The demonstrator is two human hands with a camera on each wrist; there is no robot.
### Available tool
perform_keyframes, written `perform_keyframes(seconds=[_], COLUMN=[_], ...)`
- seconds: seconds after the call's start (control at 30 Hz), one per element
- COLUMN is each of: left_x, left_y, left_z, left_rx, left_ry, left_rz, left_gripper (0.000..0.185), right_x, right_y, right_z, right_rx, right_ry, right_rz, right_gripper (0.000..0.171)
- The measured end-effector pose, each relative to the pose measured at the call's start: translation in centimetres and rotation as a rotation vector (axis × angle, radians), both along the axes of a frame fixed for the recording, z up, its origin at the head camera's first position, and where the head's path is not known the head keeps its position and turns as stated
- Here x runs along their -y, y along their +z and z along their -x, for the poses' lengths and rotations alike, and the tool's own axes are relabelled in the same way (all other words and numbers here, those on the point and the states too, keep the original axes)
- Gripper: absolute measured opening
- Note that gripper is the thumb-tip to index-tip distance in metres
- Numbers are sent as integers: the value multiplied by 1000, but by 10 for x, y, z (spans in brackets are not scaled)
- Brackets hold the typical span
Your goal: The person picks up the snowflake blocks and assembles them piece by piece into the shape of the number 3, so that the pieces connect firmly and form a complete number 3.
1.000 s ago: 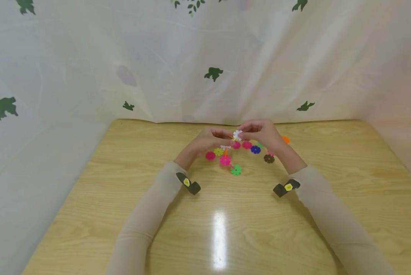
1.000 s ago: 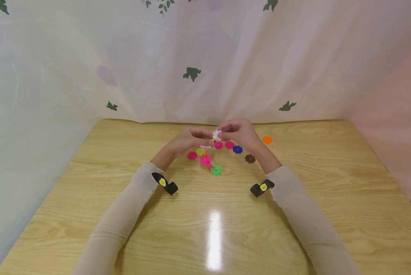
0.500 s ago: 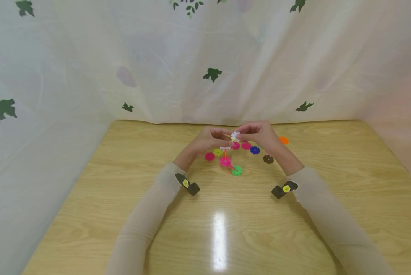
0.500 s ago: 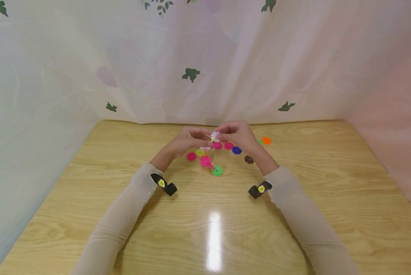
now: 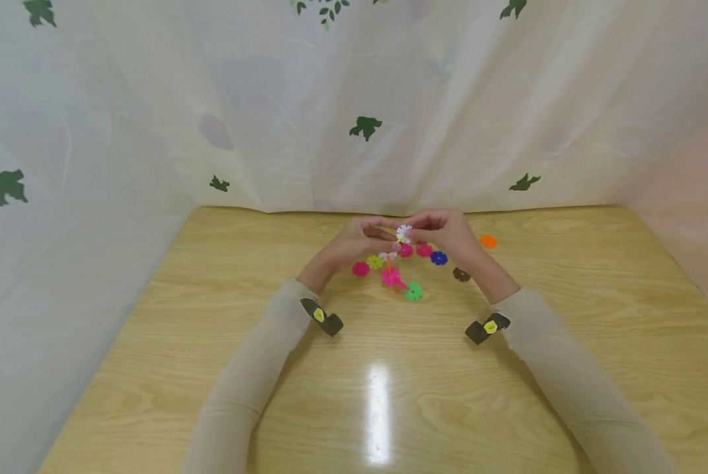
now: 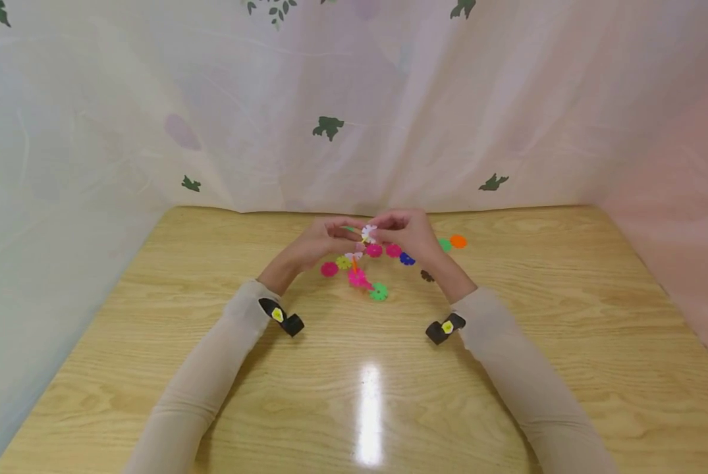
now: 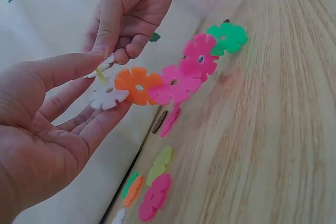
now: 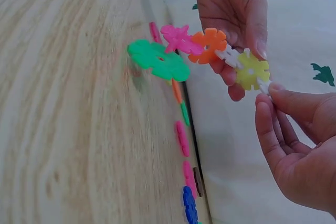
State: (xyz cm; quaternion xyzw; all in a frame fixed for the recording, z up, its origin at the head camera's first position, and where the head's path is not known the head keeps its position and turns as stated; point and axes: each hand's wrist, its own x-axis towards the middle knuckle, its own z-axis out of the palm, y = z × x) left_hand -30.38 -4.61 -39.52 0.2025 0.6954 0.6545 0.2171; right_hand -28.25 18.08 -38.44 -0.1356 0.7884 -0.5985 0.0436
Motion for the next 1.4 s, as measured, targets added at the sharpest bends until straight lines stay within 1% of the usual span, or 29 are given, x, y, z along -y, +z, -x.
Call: perform_keyframes(seconds=[0.17,0.3,0.37,0.43,0.53,0.77,0.87,0.93,1.1,1.2,1.4], left_x=[0,0,0,0,0,0,0,0,0,1,0], left_y=[-1,-1,-2,-2,-3,-2,-2,-1,0,0,0], left_z=[0,-1,0,0,1,1,2,2,1,0,0], left_rx=[28,23,6,-10,-26,-4,5,11,10,-3,-13], left_ry=[-2,8,13,19,25,34,32,30,34,37,43], left_rz=[13,29,40,50,68,78,67,62,92,115,125], left_gripper=[38,36,35,34,33,32,34,37,43,44,42], right_x=[0,-3,-6,-12,-22,-50,-61,-67,-80,-86,-96], right_y=[-1,5,8,12,17,23,22,20,15,10,-1], right_z=[1,2,3,5,7,9,9,8,4,1,-2], right_rx=[-5,16,31,50,71,99,104,123,167,157,93], right_ry=[-16,6,17,27,57,188,241,263,322,362,406], right_rz=[-3,-17,-32,-62,-138,-293,-348,-382,-480,-521,-526], right_gripper=[28,28,28,28,29,38,35,33,29,31,32])
